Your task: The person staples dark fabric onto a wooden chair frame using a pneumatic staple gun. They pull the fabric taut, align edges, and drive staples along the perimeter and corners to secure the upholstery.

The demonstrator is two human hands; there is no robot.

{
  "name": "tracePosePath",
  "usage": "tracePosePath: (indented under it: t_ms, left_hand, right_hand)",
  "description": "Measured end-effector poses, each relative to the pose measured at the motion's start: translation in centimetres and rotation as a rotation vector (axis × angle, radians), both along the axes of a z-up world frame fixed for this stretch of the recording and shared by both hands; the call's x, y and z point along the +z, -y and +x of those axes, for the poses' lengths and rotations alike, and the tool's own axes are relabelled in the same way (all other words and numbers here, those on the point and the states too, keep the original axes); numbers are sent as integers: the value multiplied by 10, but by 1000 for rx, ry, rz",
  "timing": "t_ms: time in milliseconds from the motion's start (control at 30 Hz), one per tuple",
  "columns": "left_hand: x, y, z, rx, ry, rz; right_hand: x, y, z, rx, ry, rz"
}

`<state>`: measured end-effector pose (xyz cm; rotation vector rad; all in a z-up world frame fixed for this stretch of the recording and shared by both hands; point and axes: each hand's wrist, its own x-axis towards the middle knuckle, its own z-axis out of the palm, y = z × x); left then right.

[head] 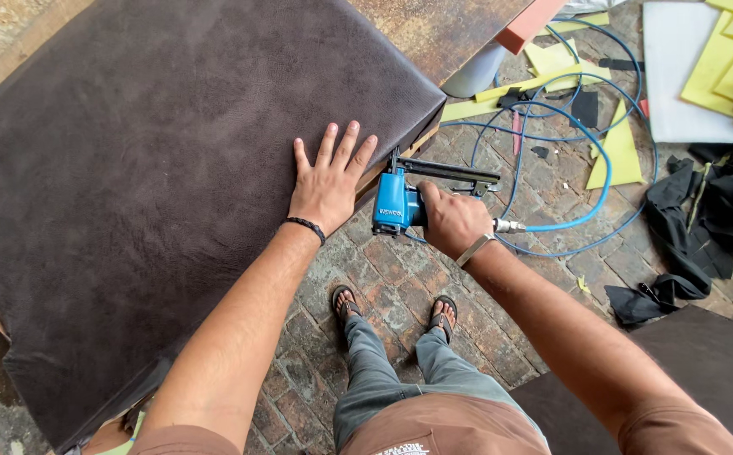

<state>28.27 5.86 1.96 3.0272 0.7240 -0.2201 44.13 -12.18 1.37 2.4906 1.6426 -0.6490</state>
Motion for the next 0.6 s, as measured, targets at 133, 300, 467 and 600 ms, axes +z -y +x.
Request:
tracePosePath:
  t_ms: [133,300,467,600]
  left_hand:
    - [-3,-1,0,-18,-11,51]
    - [-2,-3,-3,-16,9,47]
    - [3,-13,0,82,151,-162]
    - [7,-24,5,161,121,-293]
  right_hand:
    - [5,13,-2,-6,-114,399]
    - [2,46,-7,-327,-555,429]
    - [-31,45,-45,-968,-1616,174]
    - [-42,34,-94,-1050,-2036,100]
